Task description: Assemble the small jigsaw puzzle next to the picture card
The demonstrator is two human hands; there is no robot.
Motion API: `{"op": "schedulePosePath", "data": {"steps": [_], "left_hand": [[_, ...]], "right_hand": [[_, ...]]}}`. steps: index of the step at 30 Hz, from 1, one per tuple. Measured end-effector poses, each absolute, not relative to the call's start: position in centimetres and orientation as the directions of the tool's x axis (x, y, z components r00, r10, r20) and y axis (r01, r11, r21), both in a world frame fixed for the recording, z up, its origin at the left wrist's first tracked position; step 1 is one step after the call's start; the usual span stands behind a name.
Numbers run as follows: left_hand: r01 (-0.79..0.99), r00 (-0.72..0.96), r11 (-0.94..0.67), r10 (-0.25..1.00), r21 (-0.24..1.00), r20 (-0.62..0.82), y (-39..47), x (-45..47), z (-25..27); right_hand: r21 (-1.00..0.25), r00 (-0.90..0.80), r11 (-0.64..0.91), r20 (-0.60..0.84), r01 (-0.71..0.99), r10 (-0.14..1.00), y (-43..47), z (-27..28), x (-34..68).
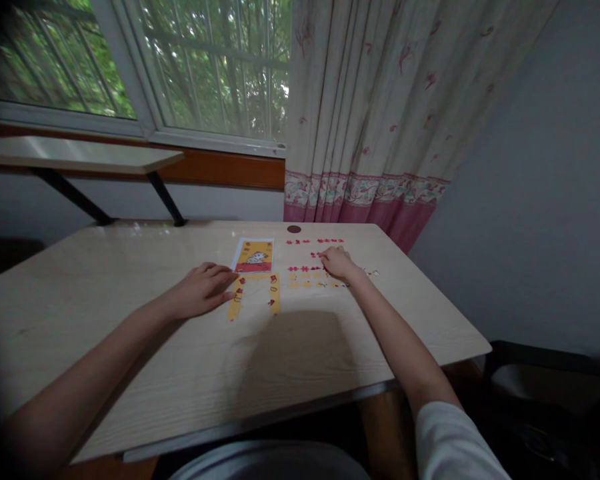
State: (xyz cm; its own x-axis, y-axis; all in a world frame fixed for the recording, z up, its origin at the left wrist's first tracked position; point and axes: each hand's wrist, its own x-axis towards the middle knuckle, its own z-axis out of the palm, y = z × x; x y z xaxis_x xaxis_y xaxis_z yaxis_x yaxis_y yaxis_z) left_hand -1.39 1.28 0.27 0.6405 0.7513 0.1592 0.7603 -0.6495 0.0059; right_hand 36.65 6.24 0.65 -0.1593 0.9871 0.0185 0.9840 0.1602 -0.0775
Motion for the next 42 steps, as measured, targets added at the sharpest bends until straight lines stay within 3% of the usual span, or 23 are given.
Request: {"op": "schedulePosePath", "data": {"steps": [19,35,42], "left_hand": [[0.754,0.637,-0.655,0.746,0.044,0.192,1.4,-1.5,0.1],[0.749,0.639,-0.66,0.744,0.065,0.194,1.0,-1.0,0.7],[0.745,0.637,-0.662,0.741,0.077,0.211,0.9,-1.0,0.6]], "right_hand": [[-0.147,0.024,-0.012,0.075,0.989,0.997,5.1,0.4,40.7],[-0.221,-0.077,0.09,0.065,0.971,0.995,9.0,0.9,34.0],[-0.242,-0.098,0.081,-0.056,0.967,0.994,10.2,1.5,33.5]]}}
